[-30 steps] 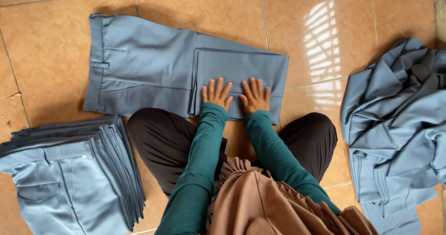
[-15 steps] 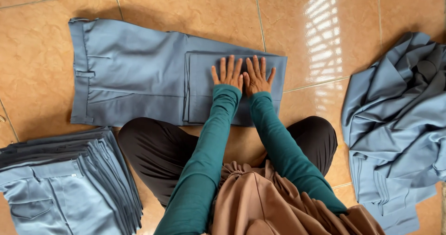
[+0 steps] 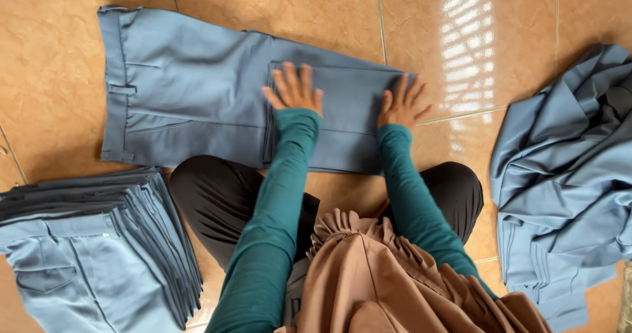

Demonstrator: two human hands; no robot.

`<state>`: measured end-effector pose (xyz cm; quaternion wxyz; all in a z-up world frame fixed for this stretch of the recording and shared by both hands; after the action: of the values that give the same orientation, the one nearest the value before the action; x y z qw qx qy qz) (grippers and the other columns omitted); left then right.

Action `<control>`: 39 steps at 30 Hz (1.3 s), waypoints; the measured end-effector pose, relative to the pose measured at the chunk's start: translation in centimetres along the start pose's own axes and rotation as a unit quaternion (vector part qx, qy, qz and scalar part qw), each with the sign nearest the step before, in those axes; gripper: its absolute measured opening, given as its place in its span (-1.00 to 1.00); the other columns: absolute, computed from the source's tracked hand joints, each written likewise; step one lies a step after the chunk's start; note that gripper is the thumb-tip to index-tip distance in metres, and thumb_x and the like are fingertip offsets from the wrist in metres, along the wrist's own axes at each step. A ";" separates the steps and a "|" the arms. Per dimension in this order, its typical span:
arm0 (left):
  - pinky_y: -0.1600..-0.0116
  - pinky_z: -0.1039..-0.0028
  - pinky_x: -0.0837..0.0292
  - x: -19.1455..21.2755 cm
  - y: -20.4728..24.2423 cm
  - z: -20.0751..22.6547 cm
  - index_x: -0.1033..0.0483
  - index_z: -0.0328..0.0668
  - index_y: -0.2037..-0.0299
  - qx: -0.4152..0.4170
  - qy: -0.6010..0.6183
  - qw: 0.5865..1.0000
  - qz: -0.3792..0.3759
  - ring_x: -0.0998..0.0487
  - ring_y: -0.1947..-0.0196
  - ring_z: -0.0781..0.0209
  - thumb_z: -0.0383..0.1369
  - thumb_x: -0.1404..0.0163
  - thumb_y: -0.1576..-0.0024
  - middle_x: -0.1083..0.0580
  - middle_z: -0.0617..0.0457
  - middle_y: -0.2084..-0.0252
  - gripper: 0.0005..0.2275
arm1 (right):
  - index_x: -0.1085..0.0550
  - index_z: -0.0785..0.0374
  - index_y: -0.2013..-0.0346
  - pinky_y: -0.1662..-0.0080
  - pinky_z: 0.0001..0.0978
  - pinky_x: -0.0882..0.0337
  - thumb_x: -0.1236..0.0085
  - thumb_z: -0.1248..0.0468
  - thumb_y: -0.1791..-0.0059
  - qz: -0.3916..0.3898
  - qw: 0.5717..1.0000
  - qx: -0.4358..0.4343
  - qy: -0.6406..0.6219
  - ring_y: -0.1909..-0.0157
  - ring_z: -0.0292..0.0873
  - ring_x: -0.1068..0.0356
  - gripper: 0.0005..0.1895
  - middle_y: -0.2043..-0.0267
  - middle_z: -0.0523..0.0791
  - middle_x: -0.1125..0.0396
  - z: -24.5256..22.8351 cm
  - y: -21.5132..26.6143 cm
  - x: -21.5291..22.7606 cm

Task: The person is folding blue trousers on the floor and stacking them neatly.

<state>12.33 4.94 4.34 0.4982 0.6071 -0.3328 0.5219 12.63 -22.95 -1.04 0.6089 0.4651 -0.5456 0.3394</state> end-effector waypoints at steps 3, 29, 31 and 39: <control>-0.48 -0.37 0.66 -3.5 5.1 5.1 0.35 0.37 -0.55 -0.141 0.013 0.988 -0.062 0.49 -0.57 -0.19 0.03 0.44 -0.39 0.40 0.05 -0.61 -0.46 | 0.12 -0.16 -0.59 -0.42 0.38 0.45 0.34 -0.10 -0.25 0.053 0.994 0.099 0.005 -0.63 0.07 0.52 -0.38 -0.66 -0.14 0.42 -4.1 5.2 0.0; -0.48 -0.21 0.69 -10.7 11.5 -6.1 0.38 0.18 -0.55 0.091 0.105 0.988 -0.061 0.53 -0.56 -0.12 0.06 0.10 -0.21 0.44 -0.04 -0.60 -0.18 | -0.52 -0.22 -0.16 -0.13 -0.08 -0.45 -0.52 -0.22 0.18 -0.159 0.877 -0.145 -0.430 -0.03 0.09 -0.48 -0.33 0.05 -0.07 -0.49 16.3 2.4 -14.6; -0.47 -0.21 0.70 -10.3 11.7 -6.1 0.39 0.18 -0.55 0.081 0.111 0.987 -0.077 0.53 -0.57 -0.10 0.09 0.15 -0.22 0.44 -0.03 -0.60 -0.20 | -0.38 -0.09 -0.29 -0.21 0.01 -0.34 -0.52 -0.14 0.15 -0.173 0.843 -0.145 -0.489 -0.19 0.16 -0.34 -0.20 -0.17 0.05 -0.31 14.6 5.7 -5.8; -0.54 -0.06 0.48 -11.3 11.5 -2.0 0.35 0.31 -0.56 -0.138 0.242 0.954 -0.108 0.31 -0.59 -0.02 0.24 0.38 -0.28 0.28 0.07 -0.62 -0.29 | -0.19 -0.27 -0.45 -0.14 0.05 -0.48 -0.32 0.10 -0.02 -0.147 0.627 -0.084 -0.760 -0.19 0.09 -0.44 -0.26 -0.31 -0.03 -0.33 12.0 13.3 10.7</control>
<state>-1.58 2.31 -3.70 0.6963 0.4200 -0.2034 0.5453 -1.91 -30.74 11.73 0.0566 0.5791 -0.7650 -0.2762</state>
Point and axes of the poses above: each hand's wrist, its own y-axis away from the middle knuckle, its own x-axis out of the back of the hand, z = x × y, the point moved 7 cm from there along -y, towards the middle knuckle
